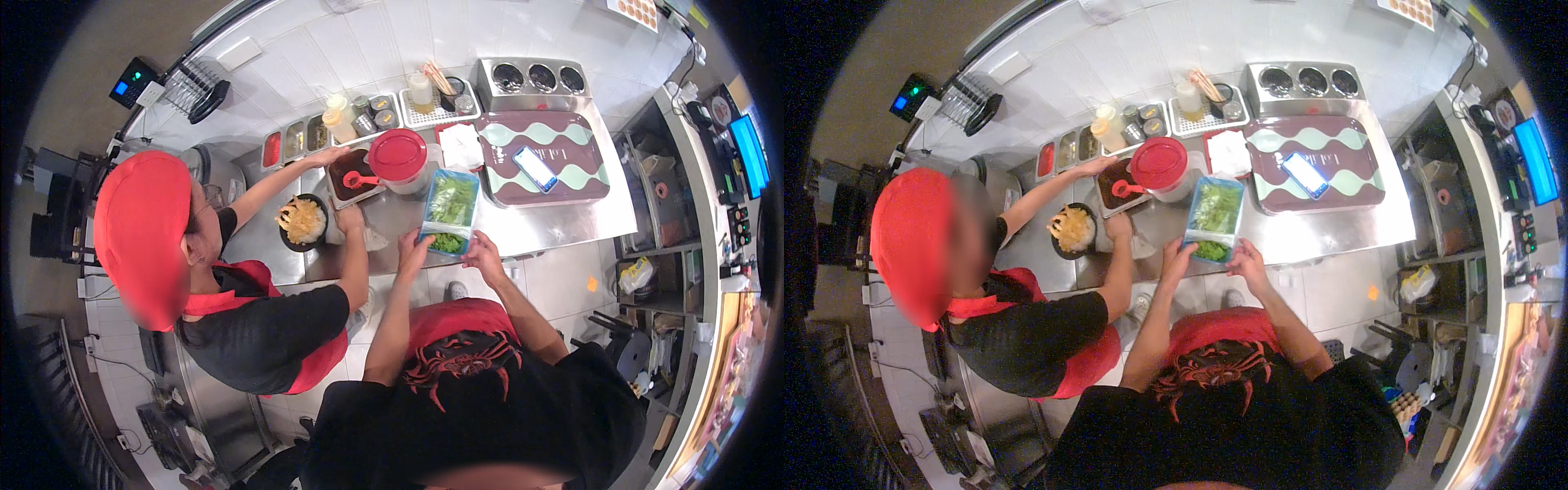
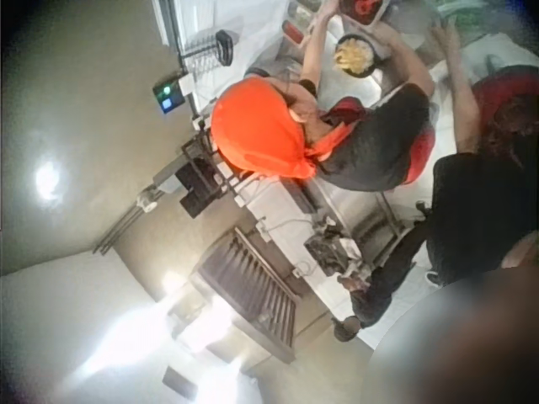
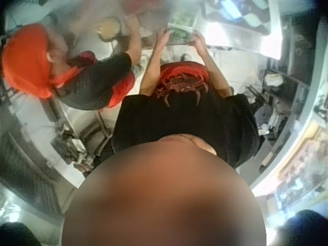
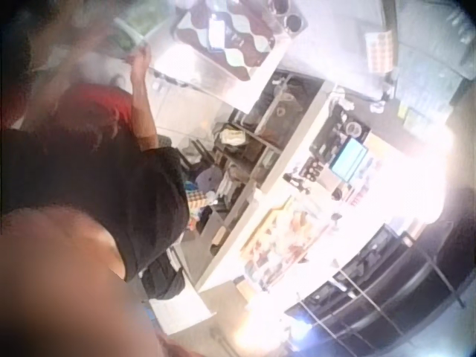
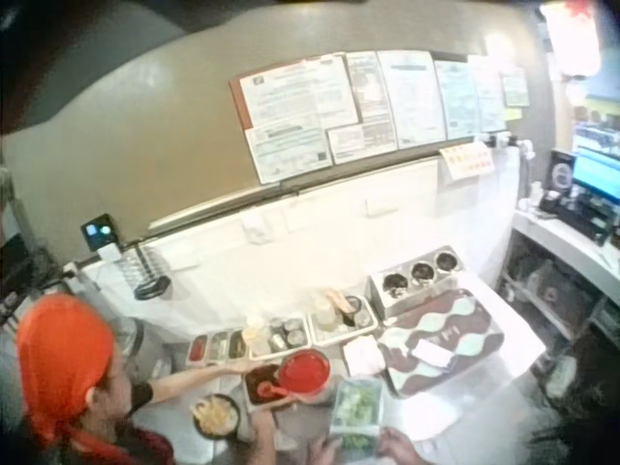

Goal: The person scoops rice into a bowl, then uses tongs to add fried chicken and noodles from a deep fryer. They add lettuce and a dark sauce to the bowl, completing the dish assembly.

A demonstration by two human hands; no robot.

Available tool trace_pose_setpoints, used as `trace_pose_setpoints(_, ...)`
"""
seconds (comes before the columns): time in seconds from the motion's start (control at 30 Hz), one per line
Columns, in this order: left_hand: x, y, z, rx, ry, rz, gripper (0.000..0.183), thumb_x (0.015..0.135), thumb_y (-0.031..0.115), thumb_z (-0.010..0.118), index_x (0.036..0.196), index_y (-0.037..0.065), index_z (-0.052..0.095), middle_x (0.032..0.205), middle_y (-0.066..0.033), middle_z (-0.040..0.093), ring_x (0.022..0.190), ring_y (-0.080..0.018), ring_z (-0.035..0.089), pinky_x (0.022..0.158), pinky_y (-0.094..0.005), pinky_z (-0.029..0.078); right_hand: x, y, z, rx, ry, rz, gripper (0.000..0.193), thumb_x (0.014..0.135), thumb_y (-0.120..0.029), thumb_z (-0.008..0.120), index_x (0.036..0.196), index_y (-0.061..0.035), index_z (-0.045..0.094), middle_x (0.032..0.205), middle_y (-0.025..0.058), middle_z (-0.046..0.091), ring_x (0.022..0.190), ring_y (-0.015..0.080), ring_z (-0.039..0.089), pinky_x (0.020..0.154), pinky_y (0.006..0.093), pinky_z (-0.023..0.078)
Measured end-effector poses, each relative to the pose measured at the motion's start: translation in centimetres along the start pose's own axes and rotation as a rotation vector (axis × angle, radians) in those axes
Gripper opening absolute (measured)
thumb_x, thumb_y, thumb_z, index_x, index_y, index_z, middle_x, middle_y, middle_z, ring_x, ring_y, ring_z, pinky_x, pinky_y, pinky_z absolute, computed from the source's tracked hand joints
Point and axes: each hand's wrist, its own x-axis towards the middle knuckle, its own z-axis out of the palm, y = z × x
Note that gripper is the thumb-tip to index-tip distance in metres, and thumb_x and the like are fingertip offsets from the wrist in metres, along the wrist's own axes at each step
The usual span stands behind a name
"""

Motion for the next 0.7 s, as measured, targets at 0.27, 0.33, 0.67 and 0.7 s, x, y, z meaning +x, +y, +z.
trace_pose_setpoints(0.27,-0.8,-1.7,0.9,-0.309,0.049,-0.362,0.066,0.092,0.053,0.056,0.139,0.007,0.051,0.128,-0.0083,0.058,0.103,-0.0267,0.06,0.083,-0.0386,0.052,-0.1,-0.3,3.3,-0.556,0.101,-0.124,0.071,0.088,-0.002,0.059,0.149,0.0074,0.026,0.102,0.0167,0.058,0.07,0.0185,0.065,0.056,0.0318,0.056)
trace_pose_setpoints(0.33,-1.5,-1.9,1.5,-0.506,0.077,-0.429,0.073,0.092,0.061,0.053,0.141,0.009,0.047,0.134,-0.0094,0.054,0.111,-0.0283,0.058,0.09,-0.042,0.049,-0.3,-1.3,4.1,-0.52,0.12,-0.166,0.059,0.088,0.0,0.056,0.142,0.0086,0.035,0.092,0.0156,0.06,0.058,0.0183,0.063,0.047,0.0314,0.055)
trace_pose_setpoints(0.67,0.6,-1.0,2.5,-0.705,-0.051,-0.22,0.055,0.098,0.05,0.053,0.127,0.004,0.057,0.12,-0.0058,0.061,0.112,-0.0195,0.055,0.1,-0.035,0.04,-4.4,-7.8,3.6,-0.552,-0.066,0.138,0.085,0.084,0.003,0.057,0.152,-0.0007,0.006,0.135,0.0311,0.044,0.062,0.0253,0.069,0.043,0.033,0.055)
trace_pose_setpoints(0.7,1.2,-0.9,2.7,-0.698,-0.088,-0.21,0.052,0.099,0.047,0.053,0.125,0.003,0.058,0.117,-0.0053,0.062,0.109,-0.0184,0.056,0.098,-0.0331,0.041,-4.6,-7.7,3.2,-0.565,-0.067,0.142,0.088,0.084,0.003,0.058,0.152,-0.0019,0.003,0.136,0.0315,0.043,0.063,0.0262,0.07,0.043,0.033,0.055)
